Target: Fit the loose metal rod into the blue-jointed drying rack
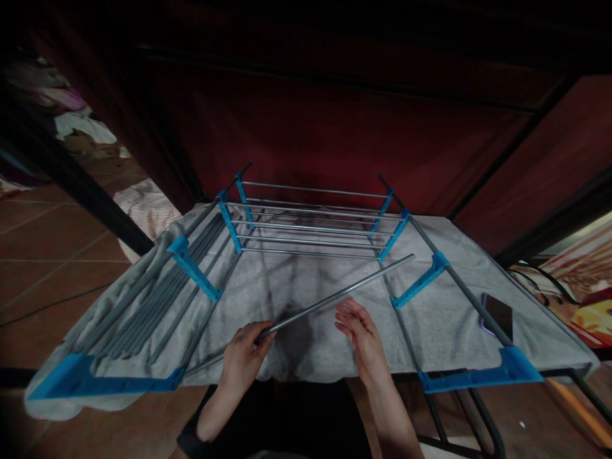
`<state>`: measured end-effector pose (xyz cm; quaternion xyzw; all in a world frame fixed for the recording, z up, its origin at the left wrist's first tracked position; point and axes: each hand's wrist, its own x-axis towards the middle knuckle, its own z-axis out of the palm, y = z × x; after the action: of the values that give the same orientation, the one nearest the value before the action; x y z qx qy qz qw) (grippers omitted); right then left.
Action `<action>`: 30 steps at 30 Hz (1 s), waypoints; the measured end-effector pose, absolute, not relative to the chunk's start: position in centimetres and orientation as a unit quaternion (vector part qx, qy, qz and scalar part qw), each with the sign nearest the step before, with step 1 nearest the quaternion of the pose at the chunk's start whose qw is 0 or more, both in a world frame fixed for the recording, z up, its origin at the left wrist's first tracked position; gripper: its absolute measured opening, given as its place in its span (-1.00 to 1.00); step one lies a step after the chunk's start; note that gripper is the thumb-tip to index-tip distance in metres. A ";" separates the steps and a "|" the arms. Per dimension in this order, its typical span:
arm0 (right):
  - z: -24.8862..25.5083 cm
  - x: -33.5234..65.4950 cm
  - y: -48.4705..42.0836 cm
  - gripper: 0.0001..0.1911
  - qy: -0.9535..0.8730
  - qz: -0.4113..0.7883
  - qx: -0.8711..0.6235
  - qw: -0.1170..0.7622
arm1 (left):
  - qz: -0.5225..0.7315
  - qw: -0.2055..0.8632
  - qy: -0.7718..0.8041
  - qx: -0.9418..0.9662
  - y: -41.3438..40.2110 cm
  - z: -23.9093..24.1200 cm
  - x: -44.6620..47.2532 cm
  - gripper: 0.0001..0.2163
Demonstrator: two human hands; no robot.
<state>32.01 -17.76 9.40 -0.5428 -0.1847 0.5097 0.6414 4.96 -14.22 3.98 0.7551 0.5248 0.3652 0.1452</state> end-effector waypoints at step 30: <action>0.8 39.4 -15.7 -0.66 -0.061 0.456 -0.518 0.721 | 0.216 0.047 0.578 0.785 -12.4 -0.1 -3.0 -0.67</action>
<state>39.40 -15.67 0.78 -0.5184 -0.0605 0.4558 0.7210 -3.04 -12.43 -0.07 0.7855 0.5781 0.2158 0.0468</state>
